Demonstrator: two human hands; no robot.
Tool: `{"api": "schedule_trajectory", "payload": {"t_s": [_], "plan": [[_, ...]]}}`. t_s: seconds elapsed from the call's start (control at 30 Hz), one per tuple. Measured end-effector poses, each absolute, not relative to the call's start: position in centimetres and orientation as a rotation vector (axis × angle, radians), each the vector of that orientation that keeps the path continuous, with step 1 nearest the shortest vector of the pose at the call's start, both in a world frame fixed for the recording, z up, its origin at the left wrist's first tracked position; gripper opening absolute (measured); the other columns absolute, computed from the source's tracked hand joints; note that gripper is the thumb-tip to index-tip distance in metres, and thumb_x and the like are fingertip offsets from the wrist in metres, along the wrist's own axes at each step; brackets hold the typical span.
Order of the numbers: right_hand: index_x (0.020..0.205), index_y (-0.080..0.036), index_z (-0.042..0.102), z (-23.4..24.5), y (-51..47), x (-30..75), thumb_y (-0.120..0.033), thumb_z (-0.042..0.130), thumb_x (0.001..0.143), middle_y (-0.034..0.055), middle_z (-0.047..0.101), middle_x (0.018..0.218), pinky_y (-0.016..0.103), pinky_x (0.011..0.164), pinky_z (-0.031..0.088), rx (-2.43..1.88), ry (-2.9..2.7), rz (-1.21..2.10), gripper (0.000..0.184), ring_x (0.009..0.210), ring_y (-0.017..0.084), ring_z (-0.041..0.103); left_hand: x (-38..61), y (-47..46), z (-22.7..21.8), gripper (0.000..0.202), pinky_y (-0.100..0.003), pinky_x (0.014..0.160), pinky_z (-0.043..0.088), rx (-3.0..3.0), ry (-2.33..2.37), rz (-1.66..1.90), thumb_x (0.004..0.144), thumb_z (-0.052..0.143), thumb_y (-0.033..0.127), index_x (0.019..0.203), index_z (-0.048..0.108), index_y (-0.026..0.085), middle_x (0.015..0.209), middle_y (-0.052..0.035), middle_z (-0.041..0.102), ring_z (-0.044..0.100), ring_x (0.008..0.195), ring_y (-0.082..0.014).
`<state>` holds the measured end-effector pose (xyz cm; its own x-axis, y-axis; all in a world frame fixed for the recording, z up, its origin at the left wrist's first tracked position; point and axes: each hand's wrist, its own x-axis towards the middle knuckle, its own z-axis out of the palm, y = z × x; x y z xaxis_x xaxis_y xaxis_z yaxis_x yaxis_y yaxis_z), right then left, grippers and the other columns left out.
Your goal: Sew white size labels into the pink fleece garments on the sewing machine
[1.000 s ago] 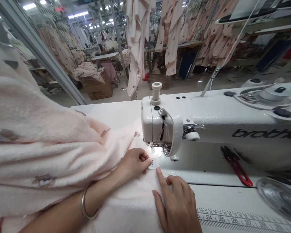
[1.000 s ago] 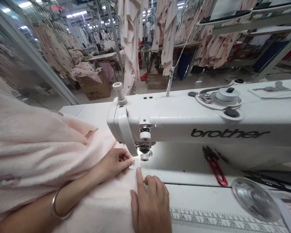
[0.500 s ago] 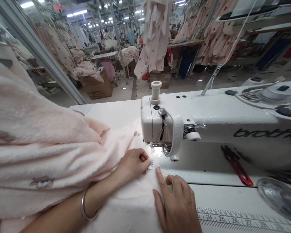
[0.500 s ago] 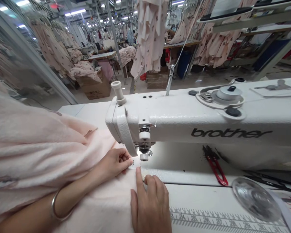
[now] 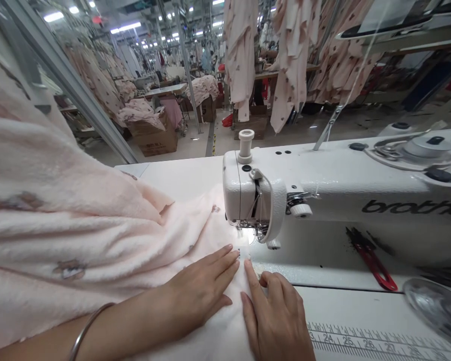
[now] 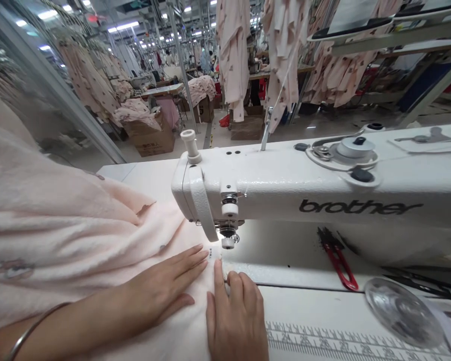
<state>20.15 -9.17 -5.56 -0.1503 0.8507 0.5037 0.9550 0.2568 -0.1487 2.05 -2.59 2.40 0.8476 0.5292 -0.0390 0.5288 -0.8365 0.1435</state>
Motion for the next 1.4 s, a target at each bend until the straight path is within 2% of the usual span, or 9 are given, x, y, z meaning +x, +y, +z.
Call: {"api": "schedule_trajectory", "payload": {"t_s": [0.07,0.2,0.37,0.7,0.93,1.2,1.4], "plan": [[0.131,-0.006,0.048,-5.3,-9.2,20.0,-0.023,0.048,0.093,0.0145,0.052,0.102,0.042,0.084,0.04,-1.65,-2.039,-0.262,0.042,0.1,0.029,0.049,2.3,-2.2,1.8,0.055,-0.039,0.109,0.037,2.892,0.781,-0.081,0.094,0.044,0.033,0.138,0.035,0.0,0.145,-0.0186,0.034,0.03,0.136,-0.0271],[0.131,-0.006,0.048,-5.0,-9.3,19.9,-0.023,0.048,0.093,0.0138,0.052,0.101,0.043,0.085,0.04,-1.654,-2.031,-0.249,0.042,0.1,0.029,0.049,2.5,-1.5,0.8,0.054,-0.04,0.109,0.036,2.903,0.769,-0.114,0.094,0.044,0.03,0.137,0.036,-0.001,0.146,-0.0191,0.031,0.027,0.137,-0.0272],[0.131,-0.009,0.049,-5.3,-9.3,20.0,-0.023,0.047,0.093,0.0132,0.052,0.103,0.043,0.086,0.04,-1.661,-2.024,-0.214,0.04,0.101,0.029,0.049,1.9,-1.4,0.2,0.054,-0.037,0.111,0.034,2.928,0.734,-0.021,0.093,0.044,0.03,0.139,0.034,0.003,0.147,-0.0178,0.029,0.025,0.138,-0.0244],[0.13,-0.01,0.049,-5.1,-9.3,19.9,-0.022,0.045,0.093,0.0128,0.052,0.104,0.043,0.086,0.041,-1.681,-2.046,-0.231,0.039,0.103,0.027,0.048,2.0,-1.2,-0.3,0.052,-0.038,0.112,0.033,2.884,0.744,0.022,0.094,0.042,0.029,0.141,0.032,0.009,0.148,-0.0165,0.029,0.024,0.139,-0.0243],[0.131,-0.01,0.049,-5.2,-9.3,19.9,-0.022,0.046,0.093,0.0128,0.052,0.104,0.042,0.085,0.041,-1.684,-2.043,-0.238,0.039,0.102,0.027,0.048,2.1,-1.3,-0.3,0.05,-0.04,0.111,0.034,2.896,0.748,-0.02,0.094,0.042,0.026,0.14,0.034,0.006,0.147,-0.018,0.03,0.025,0.138,-0.0261],[0.13,-0.008,0.049,-5.8,-9.2,20.3,-0.025,0.048,0.092,0.013,0.053,0.102,0.042,0.084,0.041,-1.613,-2.049,-0.345,0.042,0.1,0.028,0.05,2.2,-1.3,-0.3,0.05,-0.039,0.111,0.033,2.937,0.738,-0.006,0.094,0.042,0.026,0.139,0.035,0.005,0.147,-0.0183,0.03,0.026,0.138,-0.026],[0.13,-0.002,0.046,-6.3,-8.9,20.5,-0.031,0.045,0.093,0.0156,0.054,0.105,0.041,0.082,0.041,-1.616,-2.025,-0.376,0.047,0.099,0.028,0.049,2.3,-1.4,0.0,0.048,-0.04,0.111,0.034,2.925,0.739,0.031,0.093,0.043,0.025,0.137,0.038,0.005,0.145,-0.0193,0.033,0.027,0.137,-0.0263]]}}
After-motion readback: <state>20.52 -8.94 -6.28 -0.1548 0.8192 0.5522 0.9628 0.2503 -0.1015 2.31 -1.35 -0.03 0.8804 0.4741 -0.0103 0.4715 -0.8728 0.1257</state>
